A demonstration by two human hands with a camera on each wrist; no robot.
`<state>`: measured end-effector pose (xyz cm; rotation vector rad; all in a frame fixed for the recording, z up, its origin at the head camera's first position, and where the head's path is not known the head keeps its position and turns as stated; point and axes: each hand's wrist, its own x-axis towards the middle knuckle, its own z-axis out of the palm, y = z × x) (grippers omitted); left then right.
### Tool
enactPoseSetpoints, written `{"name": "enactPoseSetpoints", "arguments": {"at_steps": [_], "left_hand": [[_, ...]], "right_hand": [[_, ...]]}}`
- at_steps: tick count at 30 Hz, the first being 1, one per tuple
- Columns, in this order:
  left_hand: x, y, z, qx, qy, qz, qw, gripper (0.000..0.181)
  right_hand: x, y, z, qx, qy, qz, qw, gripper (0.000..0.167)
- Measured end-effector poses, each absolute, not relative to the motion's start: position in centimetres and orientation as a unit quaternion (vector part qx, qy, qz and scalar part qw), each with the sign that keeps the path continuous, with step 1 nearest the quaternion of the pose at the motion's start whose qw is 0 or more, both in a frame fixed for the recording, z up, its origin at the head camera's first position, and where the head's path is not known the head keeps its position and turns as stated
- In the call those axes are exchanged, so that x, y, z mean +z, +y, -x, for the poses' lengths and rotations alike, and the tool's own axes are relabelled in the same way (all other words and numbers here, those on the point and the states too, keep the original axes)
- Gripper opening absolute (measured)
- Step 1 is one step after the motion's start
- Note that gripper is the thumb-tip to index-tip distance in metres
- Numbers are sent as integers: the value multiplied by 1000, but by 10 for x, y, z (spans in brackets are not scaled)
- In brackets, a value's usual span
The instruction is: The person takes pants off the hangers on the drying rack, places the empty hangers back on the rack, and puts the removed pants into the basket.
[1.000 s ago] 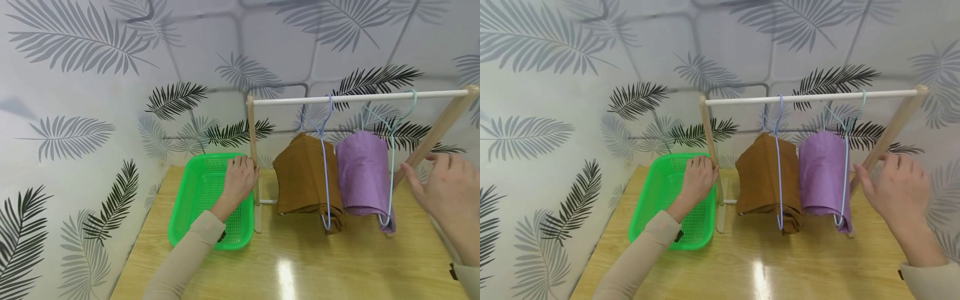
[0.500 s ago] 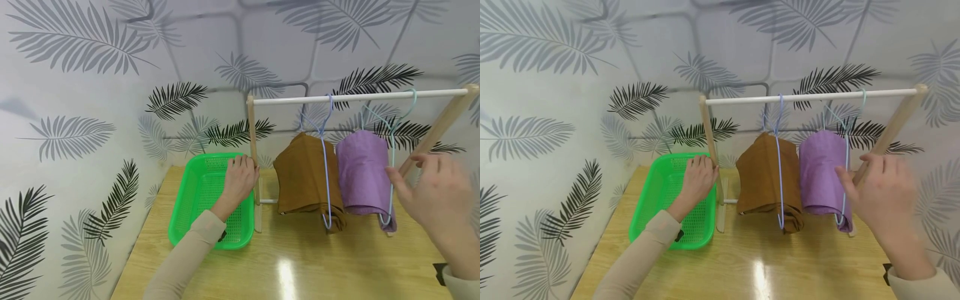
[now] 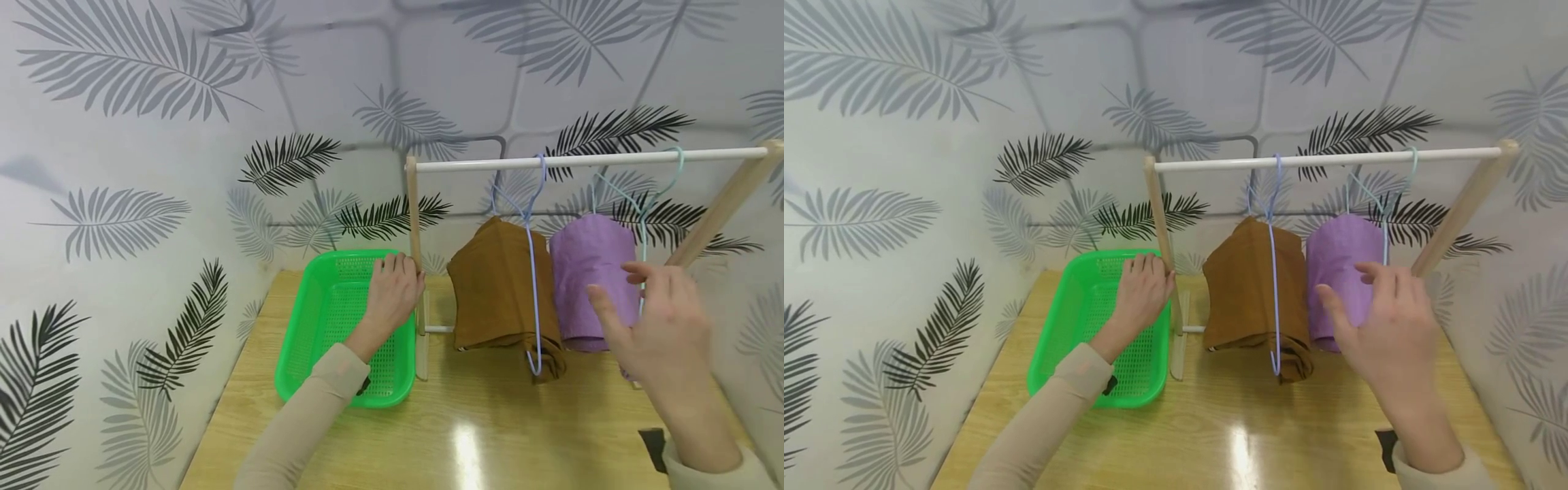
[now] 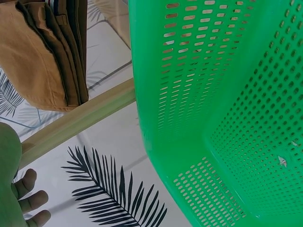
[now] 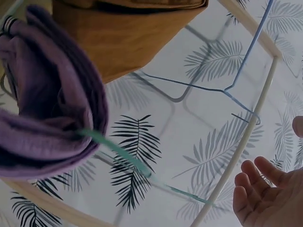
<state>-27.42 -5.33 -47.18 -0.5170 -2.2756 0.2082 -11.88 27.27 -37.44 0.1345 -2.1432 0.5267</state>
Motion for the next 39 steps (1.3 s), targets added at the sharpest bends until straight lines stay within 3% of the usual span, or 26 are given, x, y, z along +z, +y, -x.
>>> {"name": "enactPoseSetpoints", "arguments": {"at_steps": [6,9,18,27,39], "left_hand": [[-471,-55,274,83,-892,203,395,28],[-471,-54,273,86,-893,203,393,27],[-474,-52,275,81,-888,200,406,29],[-475,-51,275,79,-890,199,402,28],[-473,-51,274,77,-896,197,391,28]], "right_hand": [[-380,251,122,258,-868,-55,421,57],[-381,241,124,269,-874,-52,402,52],[-385,217,132,239,-889,-31,388,63],[-393,199,143,234,-905,-21,355,59],[-418,197,152,185,-909,-13,373,50]]}}
